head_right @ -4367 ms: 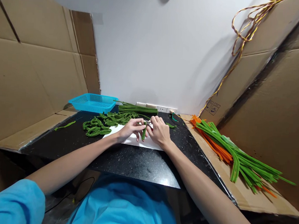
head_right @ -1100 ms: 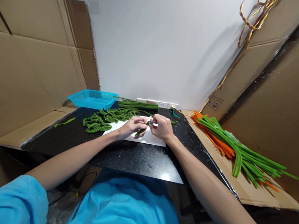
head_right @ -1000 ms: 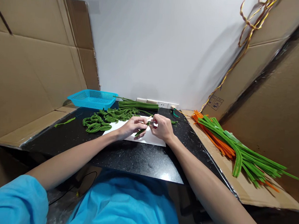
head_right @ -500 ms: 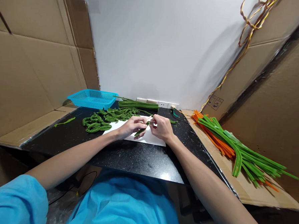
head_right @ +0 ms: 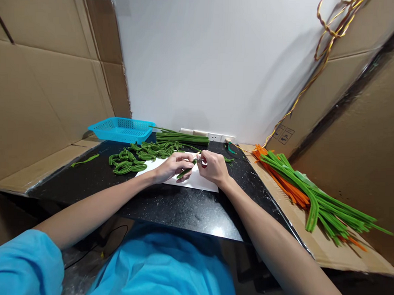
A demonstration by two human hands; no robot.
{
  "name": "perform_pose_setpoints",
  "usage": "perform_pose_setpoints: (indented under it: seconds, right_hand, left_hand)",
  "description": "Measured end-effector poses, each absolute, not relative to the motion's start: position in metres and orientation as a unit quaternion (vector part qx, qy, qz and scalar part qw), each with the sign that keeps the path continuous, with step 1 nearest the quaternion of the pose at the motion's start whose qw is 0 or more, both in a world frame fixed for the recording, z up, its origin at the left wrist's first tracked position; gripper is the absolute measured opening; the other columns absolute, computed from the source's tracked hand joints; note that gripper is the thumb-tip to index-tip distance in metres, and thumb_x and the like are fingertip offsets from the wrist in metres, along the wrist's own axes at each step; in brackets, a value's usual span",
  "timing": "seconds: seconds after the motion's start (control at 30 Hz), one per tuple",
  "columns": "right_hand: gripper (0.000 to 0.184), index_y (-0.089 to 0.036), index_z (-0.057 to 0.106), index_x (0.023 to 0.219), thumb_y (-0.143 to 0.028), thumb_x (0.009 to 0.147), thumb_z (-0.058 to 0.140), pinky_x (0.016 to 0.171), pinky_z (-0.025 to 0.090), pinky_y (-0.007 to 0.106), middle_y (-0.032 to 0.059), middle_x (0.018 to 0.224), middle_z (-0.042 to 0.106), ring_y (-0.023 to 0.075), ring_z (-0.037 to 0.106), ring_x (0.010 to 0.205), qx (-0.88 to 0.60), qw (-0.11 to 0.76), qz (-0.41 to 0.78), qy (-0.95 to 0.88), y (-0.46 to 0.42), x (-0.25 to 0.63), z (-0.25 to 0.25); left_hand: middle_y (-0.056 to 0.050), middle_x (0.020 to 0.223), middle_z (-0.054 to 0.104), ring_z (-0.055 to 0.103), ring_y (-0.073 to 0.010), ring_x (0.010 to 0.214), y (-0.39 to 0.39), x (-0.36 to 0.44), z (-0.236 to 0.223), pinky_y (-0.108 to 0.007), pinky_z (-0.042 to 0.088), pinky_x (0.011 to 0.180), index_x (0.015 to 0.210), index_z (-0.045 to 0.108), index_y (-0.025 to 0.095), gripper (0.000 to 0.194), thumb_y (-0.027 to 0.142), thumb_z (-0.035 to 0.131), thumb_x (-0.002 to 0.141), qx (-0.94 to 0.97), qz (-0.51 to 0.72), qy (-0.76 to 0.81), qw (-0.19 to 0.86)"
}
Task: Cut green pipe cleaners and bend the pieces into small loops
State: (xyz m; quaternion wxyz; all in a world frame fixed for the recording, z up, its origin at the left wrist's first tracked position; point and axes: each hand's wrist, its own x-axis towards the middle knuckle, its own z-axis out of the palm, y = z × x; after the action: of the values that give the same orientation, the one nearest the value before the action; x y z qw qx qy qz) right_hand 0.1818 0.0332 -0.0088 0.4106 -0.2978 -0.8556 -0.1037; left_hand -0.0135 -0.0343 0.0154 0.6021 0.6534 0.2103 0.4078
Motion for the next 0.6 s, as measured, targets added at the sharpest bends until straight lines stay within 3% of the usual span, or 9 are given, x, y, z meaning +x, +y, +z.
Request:
perform_pose_setpoints:
  seconds: [0.27, 0.6]
  right_hand:
    - [0.018, -0.024, 0.037, 0.068, -0.017, 0.077, 0.052, 0.056, 0.030, 0.027, -0.0005, 0.058, 0.053, 0.0139, 0.043, 0.051, -0.294, 0.416, -0.122, -0.852, 0.0328, 0.1808, -0.0090]
    - [0.015, -0.023, 0.042, 0.072, -0.021, 0.070, 0.057, 0.059, 0.030, 0.028, 0.0013, 0.067, 0.055, 0.0166, 0.049, 0.061, -0.327, 0.430, -0.150, -0.828, 0.0307, 0.1799, -0.0085]
  left_hand:
    - [0.002, 0.055, 0.057, 0.053, -0.0115, 0.046, -0.0300, -0.0145, 0.0109, -0.021, 0.039, 0.039, 0.078, 0.046, 0.019, 0.027, 0.034, 0.067, 0.084, 0.641, 0.415, 0.208, 0.611]
    - [0.002, 0.053, 0.055, 0.050, -0.0118, 0.043, -0.0308, -0.0124, 0.0123, -0.021, 0.036, 0.038, 0.076, 0.046, 0.020, 0.025, 0.032, 0.066, 0.083, 0.619, 0.426, 0.194, 0.631]
